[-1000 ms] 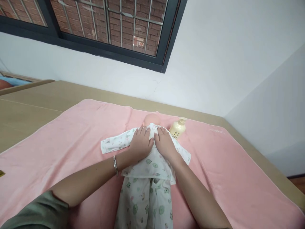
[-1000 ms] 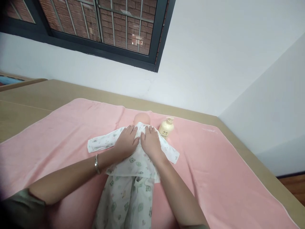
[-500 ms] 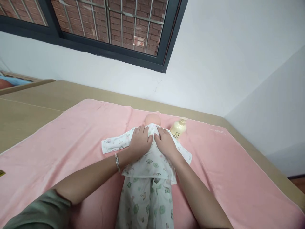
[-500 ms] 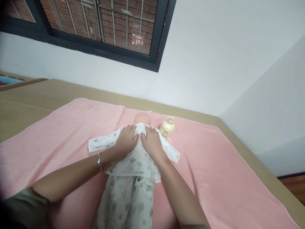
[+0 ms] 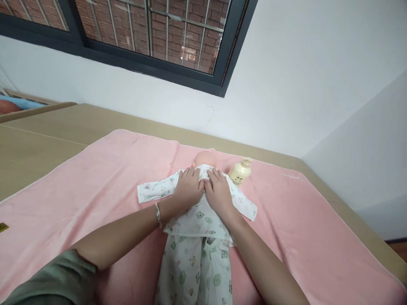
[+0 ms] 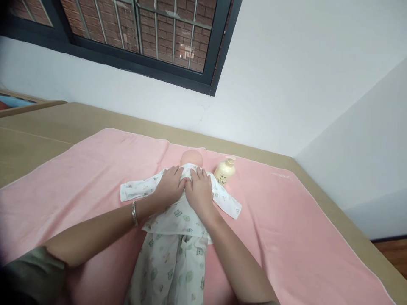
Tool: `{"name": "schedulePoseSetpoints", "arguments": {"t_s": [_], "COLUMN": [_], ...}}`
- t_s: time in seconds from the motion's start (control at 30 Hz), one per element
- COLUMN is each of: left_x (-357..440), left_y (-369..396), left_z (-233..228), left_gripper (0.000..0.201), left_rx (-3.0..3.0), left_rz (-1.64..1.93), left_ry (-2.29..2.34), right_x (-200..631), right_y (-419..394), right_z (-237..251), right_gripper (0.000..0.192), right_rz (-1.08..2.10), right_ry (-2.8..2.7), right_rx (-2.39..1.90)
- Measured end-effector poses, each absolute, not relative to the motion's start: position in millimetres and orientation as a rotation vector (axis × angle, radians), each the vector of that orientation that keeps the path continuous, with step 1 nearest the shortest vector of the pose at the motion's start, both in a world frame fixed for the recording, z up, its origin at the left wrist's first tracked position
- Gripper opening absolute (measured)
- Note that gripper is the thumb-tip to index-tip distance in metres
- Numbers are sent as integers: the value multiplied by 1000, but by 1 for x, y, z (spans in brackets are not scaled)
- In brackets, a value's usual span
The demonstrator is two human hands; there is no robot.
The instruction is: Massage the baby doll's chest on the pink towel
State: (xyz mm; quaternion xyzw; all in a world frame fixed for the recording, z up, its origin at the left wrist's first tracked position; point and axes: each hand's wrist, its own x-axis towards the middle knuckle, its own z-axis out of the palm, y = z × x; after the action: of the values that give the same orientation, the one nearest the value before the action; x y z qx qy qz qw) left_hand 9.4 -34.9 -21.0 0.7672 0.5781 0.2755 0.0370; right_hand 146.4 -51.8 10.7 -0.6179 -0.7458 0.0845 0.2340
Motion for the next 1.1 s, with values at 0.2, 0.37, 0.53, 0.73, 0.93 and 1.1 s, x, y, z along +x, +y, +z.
{"name": "schedulePoseSetpoints", "arguments": {"t_s": [0.2, 0.37, 0.53, 0.73, 0.93, 1.1], "left_x": [8, 9, 9, 10, 7, 5], "left_y": [-34, -34, -35, -35, -37, -25], "left_z": [-22, -21, -20, -20, 2, 40], "left_gripper": [35, 36, 36, 39, 37, 44], "left_rx": [2358, 2363, 2367, 2348, 2220, 1630], "left_rz": [855, 841, 849, 843, 822, 938], "left_ry": [1741, 1759, 1776, 1769, 1582, 1077], "right_x": [150, 152, 154, 152, 183, 222], "right_y": [-52, -48, -48, -47, -60, -54], "right_z": [13, 10, 11, 11, 58, 79], "right_gripper": [54, 53, 55, 52, 52, 57], "right_rz": [138, 252, 142, 260, 132, 62], "right_ry": [-1943, -2026, -1933, -2038, -1846, -1628], "right_rx": [-1612, -1619, -1554, -1599, -1496, -1565]}}
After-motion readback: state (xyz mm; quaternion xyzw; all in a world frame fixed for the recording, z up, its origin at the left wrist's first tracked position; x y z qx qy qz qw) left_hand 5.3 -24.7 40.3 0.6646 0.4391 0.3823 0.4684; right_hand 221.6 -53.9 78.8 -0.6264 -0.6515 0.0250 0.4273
